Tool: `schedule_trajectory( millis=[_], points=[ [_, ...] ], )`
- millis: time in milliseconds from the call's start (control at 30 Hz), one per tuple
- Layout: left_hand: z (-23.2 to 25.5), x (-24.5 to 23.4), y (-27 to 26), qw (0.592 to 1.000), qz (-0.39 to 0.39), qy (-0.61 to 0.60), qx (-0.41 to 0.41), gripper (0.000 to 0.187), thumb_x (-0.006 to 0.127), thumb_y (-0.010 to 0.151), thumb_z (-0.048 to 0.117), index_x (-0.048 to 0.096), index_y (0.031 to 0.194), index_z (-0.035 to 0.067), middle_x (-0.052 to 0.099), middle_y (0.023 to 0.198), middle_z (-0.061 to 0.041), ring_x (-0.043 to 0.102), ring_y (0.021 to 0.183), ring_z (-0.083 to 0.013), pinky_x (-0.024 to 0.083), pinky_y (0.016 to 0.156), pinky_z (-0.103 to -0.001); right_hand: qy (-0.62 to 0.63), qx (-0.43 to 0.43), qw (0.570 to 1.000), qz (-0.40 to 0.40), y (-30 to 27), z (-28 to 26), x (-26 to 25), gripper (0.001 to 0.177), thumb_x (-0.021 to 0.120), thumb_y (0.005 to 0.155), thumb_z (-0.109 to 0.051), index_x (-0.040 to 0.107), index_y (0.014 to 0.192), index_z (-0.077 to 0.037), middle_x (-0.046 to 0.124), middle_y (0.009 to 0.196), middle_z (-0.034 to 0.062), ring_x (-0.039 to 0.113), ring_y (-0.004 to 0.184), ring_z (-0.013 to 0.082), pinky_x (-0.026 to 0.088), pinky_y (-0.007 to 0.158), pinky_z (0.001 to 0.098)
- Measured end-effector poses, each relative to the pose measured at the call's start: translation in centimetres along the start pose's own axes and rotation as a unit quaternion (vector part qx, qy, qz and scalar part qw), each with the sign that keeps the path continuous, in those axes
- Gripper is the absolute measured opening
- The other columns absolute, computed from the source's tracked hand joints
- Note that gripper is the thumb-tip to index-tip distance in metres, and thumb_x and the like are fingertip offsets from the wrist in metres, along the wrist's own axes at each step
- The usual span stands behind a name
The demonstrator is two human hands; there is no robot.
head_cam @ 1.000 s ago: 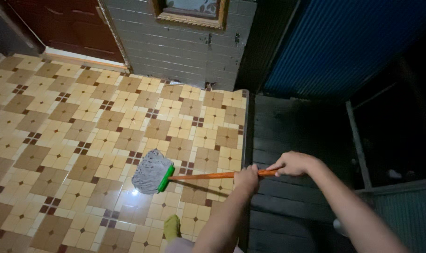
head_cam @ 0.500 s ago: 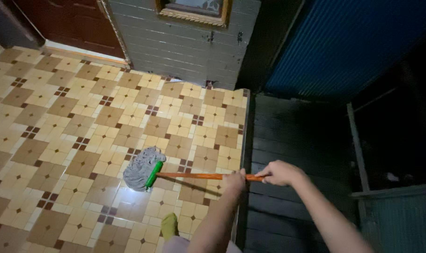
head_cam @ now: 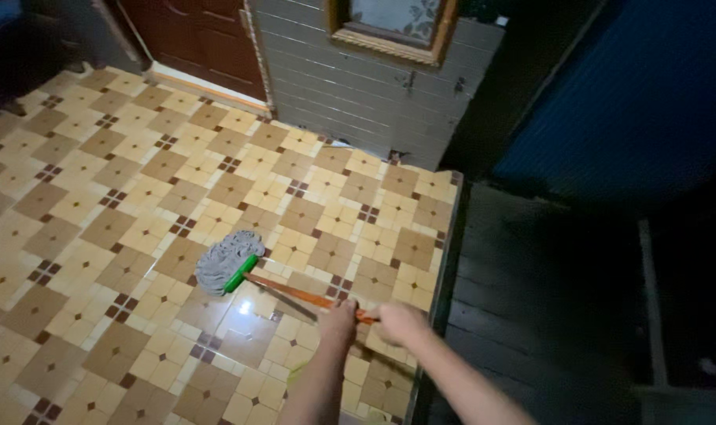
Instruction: The person mops a tiled floor using a mop, covering different sections of the tiles by pushing and pulling the mop head.
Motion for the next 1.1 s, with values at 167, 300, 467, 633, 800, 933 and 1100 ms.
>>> schedule_trajectory(
  millis=[167, 300, 467, 633, 800, 933, 1100],
  points=[
    [-4.7, -2.3, -1.0, 0.998, 0.051, 0.001, -0.038, 0.025, 0.060, 0.093, 0.018, 0.056, 0.118, 0.021, 0.061, 0.132, 0.000, 0.054, 0.131, -0.0230, 0.050, 0.092, -0.054, -0.091, -0.051, 0.995, 0.002, 2.7, -5.0, 1.5, 0.031, 0.074, 0.087, -0.034, 0.077, 0.102, -0.007, 0.074, 0.098, 0.0188, 0.072, 0.090, 0.0353, 0.058, 0.083, 0.0469],
    [-5.1, -3.3, -1.0, 0.998, 0.040, 0.007, -0.048, 0.028, 0.061, 0.094, 0.017, 0.054, 0.121, 0.019, 0.063, 0.132, -0.003, 0.057, 0.129, -0.0252, 0.054, 0.093, -0.046, -0.085, -0.069, 0.994, 0.015, 4.1, -5.2, 1.9, 0.021, 0.070, 0.086, -0.019, 0.076, 0.103, -0.007, 0.074, 0.100, 0.0195, 0.072, 0.093, 0.0359, 0.059, 0.080, 0.0484],
    [-4.1, -2.9, -1.3, 0.995, -0.001, -0.039, -0.091, 0.067, 0.081, 0.079, 0.033, 0.042, 0.132, 0.023, 0.050, 0.142, -0.003, 0.048, 0.134, -0.0264, 0.051, 0.097, -0.047, -0.012, -0.097, 0.994, 0.040, 3.7, -4.2, 1.5, 0.039, 0.060, 0.091, -0.011, 0.074, 0.122, -0.031, 0.072, 0.111, 0.0172, 0.070, 0.099, 0.0363, 0.055, 0.083, 0.0504],
    [-2.0, -1.4, -0.3, 0.995, 0.035, -0.074, -0.062, 0.040, 0.072, 0.088, 0.025, 0.051, 0.121, 0.021, 0.057, 0.136, -0.006, 0.055, 0.129, -0.0288, 0.052, 0.096, -0.047, -0.077, -0.026, 0.996, -0.044, 1.7, -2.4, -1.4, 0.053, 0.067, 0.084, -0.008, 0.068, 0.131, -0.033, 0.069, 0.118, 0.0171, 0.071, 0.105, 0.0340, 0.059, 0.087, 0.0460],
    [2.5, -0.5, 1.8, 0.989, 0.057, -0.139, -0.014, 0.031, 0.063, 0.097, 0.029, 0.050, 0.121, 0.016, 0.058, 0.132, -0.012, 0.057, 0.125, -0.0339, 0.052, 0.093, -0.051, -0.083, -0.006, 0.993, -0.081, 0.0, 1.3, -5.5, 0.063, 0.070, 0.084, -0.011, 0.064, 0.137, -0.044, 0.073, 0.111, 0.0144, 0.071, 0.100, 0.0300, 0.058, 0.088, 0.0434],
    [8.6, -0.3, 1.9, 0.986, 0.114, -0.108, 0.045, 0.032, 0.063, 0.095, 0.025, 0.050, 0.120, 0.010, 0.056, 0.132, -0.019, 0.054, 0.128, -0.0394, 0.048, 0.098, -0.052, -0.117, -0.029, 0.985, -0.120, -1.8, 5.7, -7.7, 0.068, 0.079, 0.083, -0.016, 0.058, 0.141, -0.045, 0.073, 0.112, 0.0120, 0.069, 0.094, 0.0255, 0.057, 0.087, 0.0389],
    [17.1, 1.7, 1.8, 0.979, 0.082, -0.129, 0.132, 0.055, 0.070, 0.086, 0.029, 0.046, 0.132, 0.010, 0.053, 0.135, -0.021, 0.043, 0.134, -0.0463, 0.036, 0.107, -0.057, -0.079, 0.104, 0.970, -0.205, -7.0, 12.2, -10.6, 0.079, 0.074, 0.085, -0.012, 0.049, 0.146, -0.055, 0.073, 0.124, 0.0048, 0.073, 0.098, 0.0234, 0.061, 0.088, 0.0389]
  ],
)
Point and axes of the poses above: each hand's wrist, its own y-axis towards the middle knuckle, its own x-axis out of the palm, z = x × y, the point moved 7 cm from there along y, towards the middle knuckle
